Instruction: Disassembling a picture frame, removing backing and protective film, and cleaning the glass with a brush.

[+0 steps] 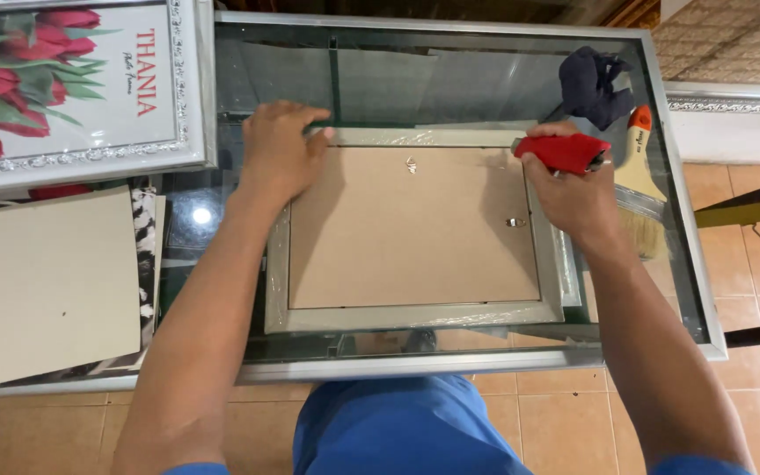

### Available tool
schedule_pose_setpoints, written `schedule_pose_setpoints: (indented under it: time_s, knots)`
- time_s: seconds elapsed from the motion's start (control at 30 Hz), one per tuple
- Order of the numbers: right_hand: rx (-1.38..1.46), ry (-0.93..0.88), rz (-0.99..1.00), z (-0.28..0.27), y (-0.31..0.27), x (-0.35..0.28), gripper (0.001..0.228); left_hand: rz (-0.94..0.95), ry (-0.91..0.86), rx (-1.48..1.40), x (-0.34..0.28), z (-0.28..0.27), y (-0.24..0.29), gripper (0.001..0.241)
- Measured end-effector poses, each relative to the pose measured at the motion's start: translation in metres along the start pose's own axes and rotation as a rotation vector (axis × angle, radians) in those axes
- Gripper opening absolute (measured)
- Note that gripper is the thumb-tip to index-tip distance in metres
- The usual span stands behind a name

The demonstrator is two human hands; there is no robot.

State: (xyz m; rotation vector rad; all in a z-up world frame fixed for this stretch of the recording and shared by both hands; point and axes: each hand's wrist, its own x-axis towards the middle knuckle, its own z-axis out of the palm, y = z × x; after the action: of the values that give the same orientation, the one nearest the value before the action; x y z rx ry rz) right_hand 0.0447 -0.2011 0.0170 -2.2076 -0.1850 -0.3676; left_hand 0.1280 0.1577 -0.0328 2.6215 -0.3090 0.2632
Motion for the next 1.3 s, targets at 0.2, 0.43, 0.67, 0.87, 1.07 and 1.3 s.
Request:
schedule_pose_setpoints:
  time_s: [0.2,0.43,0.67,0.87,1.07,1.3]
  knots:
    - [-0.065,0.035,0.053,-0.001,0.011,-0.001,0.023,0.006,0.154,-0.205,-0.010,0.018,-0.028,0.014]
    - [-0.262,-0.124,0.129,-0.032,-0.030,-0.060,0.027,-0.061,0.124,-0.170,-0.009,0.020,-0.026,0.015]
    - [-0.265,-0.256,0.289,-0.053,-0.073,-0.126,0.030,-0.039,0.137,-0.186,-0.010,0.015,-0.022,0.014]
    - [0.160,-0.535,0.027,0.004,-0.096,-0.080,0.034,-0.016,0.225,-0.217,-0.013,0.016,-0.027,0.013]
    - [0.477,-0.954,-0.279,0.108,-0.126,-0.034,0.029,0.073,0.235,-0.353,-0.019,0.003,-0.029,0.019]
    - [0.563,-1.110,-0.083,0.119,-0.136,-0.024,0.023,0.073,0.245,-0.347,-0.017,0.005,-0.030,0.018]
